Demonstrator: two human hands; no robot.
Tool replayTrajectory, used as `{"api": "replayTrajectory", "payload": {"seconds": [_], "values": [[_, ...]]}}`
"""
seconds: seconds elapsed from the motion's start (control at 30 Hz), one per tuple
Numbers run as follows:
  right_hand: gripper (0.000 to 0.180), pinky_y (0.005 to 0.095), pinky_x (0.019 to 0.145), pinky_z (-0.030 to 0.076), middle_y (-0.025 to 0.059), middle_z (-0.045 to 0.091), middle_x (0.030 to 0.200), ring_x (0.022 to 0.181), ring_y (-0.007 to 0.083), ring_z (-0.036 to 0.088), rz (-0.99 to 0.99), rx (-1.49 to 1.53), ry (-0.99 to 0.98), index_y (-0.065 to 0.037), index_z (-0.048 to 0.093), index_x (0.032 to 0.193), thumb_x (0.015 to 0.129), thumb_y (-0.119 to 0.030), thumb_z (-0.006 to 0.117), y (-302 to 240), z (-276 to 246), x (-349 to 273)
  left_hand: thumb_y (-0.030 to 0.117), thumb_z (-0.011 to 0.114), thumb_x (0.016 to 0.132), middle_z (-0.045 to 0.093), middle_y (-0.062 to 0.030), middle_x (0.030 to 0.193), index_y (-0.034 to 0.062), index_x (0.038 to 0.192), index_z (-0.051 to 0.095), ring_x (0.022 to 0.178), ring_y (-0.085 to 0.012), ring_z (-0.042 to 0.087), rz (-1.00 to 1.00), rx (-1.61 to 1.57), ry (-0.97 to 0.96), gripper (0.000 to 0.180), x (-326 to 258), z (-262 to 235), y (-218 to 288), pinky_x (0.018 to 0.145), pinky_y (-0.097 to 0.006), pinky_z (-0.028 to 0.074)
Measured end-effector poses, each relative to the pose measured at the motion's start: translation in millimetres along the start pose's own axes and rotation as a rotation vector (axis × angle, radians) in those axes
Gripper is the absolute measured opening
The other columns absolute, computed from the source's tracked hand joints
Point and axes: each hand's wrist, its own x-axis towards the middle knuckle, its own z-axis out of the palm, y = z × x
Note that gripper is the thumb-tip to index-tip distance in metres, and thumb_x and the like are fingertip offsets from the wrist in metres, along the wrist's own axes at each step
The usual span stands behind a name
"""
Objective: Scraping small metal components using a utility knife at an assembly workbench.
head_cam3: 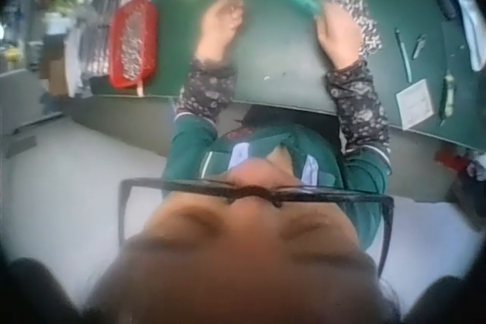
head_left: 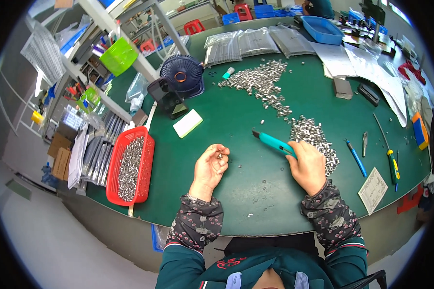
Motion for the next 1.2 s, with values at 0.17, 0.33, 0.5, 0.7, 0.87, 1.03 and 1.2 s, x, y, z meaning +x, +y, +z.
{"api": "replayTrajectory", "payload": {"seconds": [0.17, 0.33, 0.5, 0.7, 0.87, 1.03, 1.2], "values": [[0.022, 0.031, 0.058, 0.043, 0.0129, 0.054, 0.077, 0.067, 0.0274, 0.054, 0.106, 0.335, 0.379, -0.002, 0.053, 0.09, 0.069, -0.004, 0.061, 2, -21, 11, 0.013, 0.053, 0.08, 0.043, 0.0006, 0.065, 0.0027, 0.087, 0.051, 0.048, -0.0075, 0.036, -0.007, 0.374, 0.091, 0.013, 27, 37, 3, 0.037, -0.017, 0.027], [0.022, 0.0224, 0.054, 0.042, 0.0032, 0.054, 0.074, 0.06, 0.0079, 0.05, 0.35, 0.631, 0.383, -0.001, 0.051, 0.094, 0.074, -0.007, 0.059, 6, -20, 13, 0.013, 0.06, 0.074, 0.044, 0.0018, 0.062, 0.0019, 0.091, 0.053, 0.049, -0.0081, 0.04, 0.123, 1.256, 0.066, 0.021, 85, 62, -13, 0.043, -0.021, 0.032], [0.022, 0.0216, 0.055, 0.042, 0.0026, 0.054, 0.074, 0.061, 0.0065, 0.049, 0.407, 0.713, 0.371, -0.001, 0.052, 0.094, 0.074, -0.007, 0.059, 9, -19, 11, 0.016, 0.064, 0.069, 0.053, -0.0036, 0.066, 0.0028, 0.086, 0.055, 0.062, -0.0146, 0.052, 0.203, 1.715, 0.104, 0.023, 115, 72, -31, 0.057, -0.029, 0.042], [0.021, 0.023, 0.061, 0.042, 0.004, 0.056, 0.077, 0.066, 0.0088, 0.05, 0.403, 0.765, 0.339, 0.0, 0.052, 0.093, 0.074, -0.008, 0.059, 9, -13, 11, 0.015, 0.06, 0.072, 0.056, -0.0102, 0.077, 0.0015, 0.077, 0.052, 0.073, -0.0217, 0.054, 0.216, 1.756, -0.004, 0.016, 112, 69, -32, 0.065, -0.032, 0.043], [0.021, 0.0237, 0.059, 0.041, 0.0039, 0.055, 0.076, 0.065, 0.0094, 0.049, 0.426, 0.679, 0.187, -0.001, 0.053, 0.091, 0.074, -0.012, 0.059, 16, -7, 8, 0.012, 0.048, 0.084, 0.049, -0.003, 0.074, 0.0057, 0.088, 0.047, 0.048, -0.0034, 0.033, -0.086, 0.574, -0.092, 0.007, 62, 74, -3, 0.037, -0.014, 0.025], [0.03, 0.0236, 0.061, 0.04, 0.0035, 0.053, 0.075, 0.066, 0.0099, 0.048, 0.441, 0.779, -0.153, -0.001, 0.051, 0.096, 0.073, -0.017, 0.061, -2, -4, 1, 0.011, 0.046, 0.085, 0.049, -0.0036, 0.076, 0.004, 0.094, 0.05, 0.048, -0.0027, 0.034, 0.065, 0.206, -0.057, 0.012, 2, 37, 8, 0.036, -0.013, 0.025], [0.028, 0.0283, 0.065, 0.042, 0.0095, 0.056, 0.082, 0.074, 0.0184, 0.055, 0.326, 0.694, -0.336, -0.002, 0.054, 0.093, 0.073, -0.019, 0.062, -12, 5, -9, 0.013, 0.047, 0.085, 0.047, -0.0036, 0.076, 0.0032, 0.092, 0.052, 0.053, -0.0049, 0.037, 0.08, 0.047, -0.041, 0.013, -8, 2, 2, 0.039, -0.014, 0.028]]}}
